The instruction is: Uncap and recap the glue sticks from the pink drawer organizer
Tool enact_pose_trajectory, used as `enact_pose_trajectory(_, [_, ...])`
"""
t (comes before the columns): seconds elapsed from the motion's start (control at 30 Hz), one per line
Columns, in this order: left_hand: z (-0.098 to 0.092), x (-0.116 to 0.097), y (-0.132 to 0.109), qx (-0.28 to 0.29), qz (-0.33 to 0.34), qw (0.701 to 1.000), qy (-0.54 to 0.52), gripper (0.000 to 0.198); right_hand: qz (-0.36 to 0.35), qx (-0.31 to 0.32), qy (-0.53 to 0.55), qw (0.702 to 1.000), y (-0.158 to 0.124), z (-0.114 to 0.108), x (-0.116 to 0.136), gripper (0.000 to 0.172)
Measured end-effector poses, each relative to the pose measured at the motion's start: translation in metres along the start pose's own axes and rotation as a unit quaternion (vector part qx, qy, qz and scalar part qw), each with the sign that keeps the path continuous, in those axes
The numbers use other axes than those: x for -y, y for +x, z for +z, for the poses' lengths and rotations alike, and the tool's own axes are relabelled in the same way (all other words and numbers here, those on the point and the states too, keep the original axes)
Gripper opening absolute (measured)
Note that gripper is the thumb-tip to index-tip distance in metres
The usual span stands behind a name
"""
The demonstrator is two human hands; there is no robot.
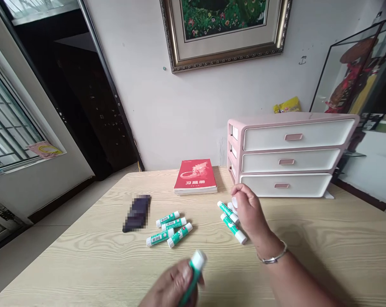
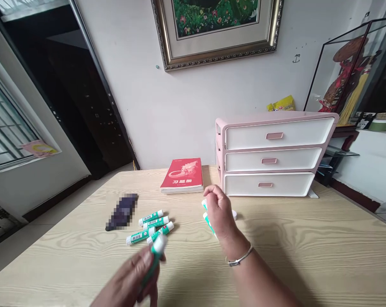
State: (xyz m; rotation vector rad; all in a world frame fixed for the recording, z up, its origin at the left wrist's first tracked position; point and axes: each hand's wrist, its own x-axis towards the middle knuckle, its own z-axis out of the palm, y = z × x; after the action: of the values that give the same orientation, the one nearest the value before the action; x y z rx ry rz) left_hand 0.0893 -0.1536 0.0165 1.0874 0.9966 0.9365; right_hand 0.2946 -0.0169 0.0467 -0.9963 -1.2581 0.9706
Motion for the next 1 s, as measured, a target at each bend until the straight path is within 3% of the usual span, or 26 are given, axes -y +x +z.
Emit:
enact_pose_trajectory(0.13, [-0.030, -0.033, 0.016, -0.166, 0.091, 0.982, 0.019, 0.053, -0.040, 0.019, -0.068, 0.997, -0.003, 0.010, -0.010, 0.017])
enact_pose_trajectory(0.2, [-0.050, -0.047, 0.026, -0.207, 0.094, 0.970, 0.083, 0.053, -0.027, 0.021, -0.089, 0.995, -0.003, 0.012, -0.016, 0.019])
enact_pose_trajectory(0.27, [-0.071, -0.056, 0.037, -0.227, 0.081, 0.945, 0.221, 0.050, -0.005, 0.019, -0.103, 0.994, 0.000, 0.012, -0.019, 0.020])
enact_pose_trajectory(0.47, [-0.119, -0.046, 0.068, -0.323, -0.002, 0.768, 0.553, 0.038, 0.001, 0.036, -0.084, 0.996, 0.002, 0.012, -0.022, 0.024])
enact_pose_trajectory(0.57, [-0.126, -0.037, 0.076, -0.340, -0.057, 0.715, 0.608, 0.037, 0.011, 0.035, -0.070, 0.997, 0.001, 0.014, -0.023, 0.024])
enact_pose_trajectory(0.87, [-0.127, -0.032, 0.075, -0.317, -0.112, 0.704, 0.626, 0.043, 0.140, 0.077, 0.071, 0.985, -0.003, 0.022, -0.016, 0.028])
enact_pose_trajectory(1.0, [-0.128, -0.032, 0.074, -0.307, -0.118, 0.708, 0.625, 0.047, 0.096, 0.072, -0.014, 0.993, 0.009, 0.007, -0.024, 0.031])
